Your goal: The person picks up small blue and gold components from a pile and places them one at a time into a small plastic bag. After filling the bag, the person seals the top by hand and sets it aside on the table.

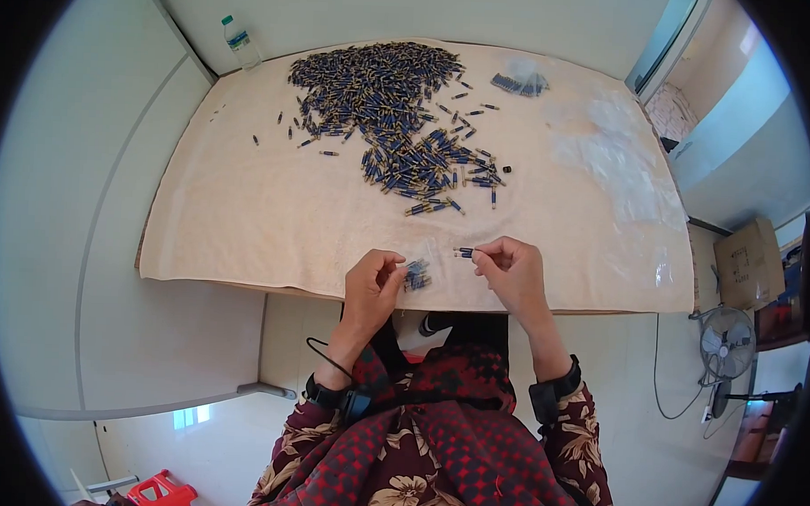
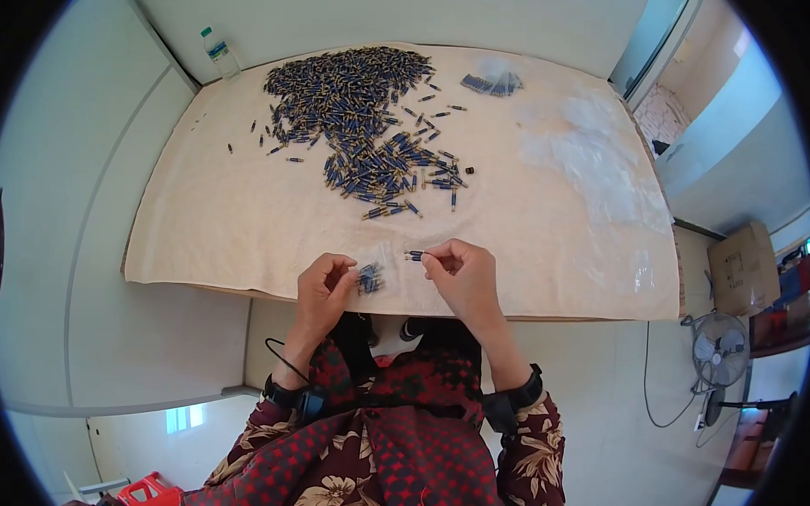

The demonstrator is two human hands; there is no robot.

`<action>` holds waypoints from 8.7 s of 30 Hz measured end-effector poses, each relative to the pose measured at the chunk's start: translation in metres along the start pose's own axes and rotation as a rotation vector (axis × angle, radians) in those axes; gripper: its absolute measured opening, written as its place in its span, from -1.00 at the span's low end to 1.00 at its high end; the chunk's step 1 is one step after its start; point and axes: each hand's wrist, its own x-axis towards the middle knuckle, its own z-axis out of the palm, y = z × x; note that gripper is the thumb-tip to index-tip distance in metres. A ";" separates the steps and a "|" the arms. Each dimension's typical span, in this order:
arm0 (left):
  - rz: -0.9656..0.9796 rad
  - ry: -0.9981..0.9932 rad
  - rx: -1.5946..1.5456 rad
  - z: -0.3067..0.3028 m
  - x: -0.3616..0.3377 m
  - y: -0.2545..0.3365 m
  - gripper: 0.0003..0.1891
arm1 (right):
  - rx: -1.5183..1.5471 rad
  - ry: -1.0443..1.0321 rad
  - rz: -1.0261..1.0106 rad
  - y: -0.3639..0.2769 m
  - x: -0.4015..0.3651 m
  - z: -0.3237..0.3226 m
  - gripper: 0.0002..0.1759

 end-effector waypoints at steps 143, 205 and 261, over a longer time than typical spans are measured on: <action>-0.336 -0.131 0.049 -0.014 0.021 0.032 -0.63 | -0.324 -0.088 -0.684 0.006 0.042 0.047 -0.87; -0.294 -0.217 -0.599 -0.009 0.015 0.035 -0.93 | 0.404 -0.252 -0.027 -0.030 0.000 0.029 -0.86; 0.284 -0.193 0.331 -0.003 -0.011 0.004 -0.65 | 0.030 -0.233 0.155 0.015 0.048 0.045 -0.87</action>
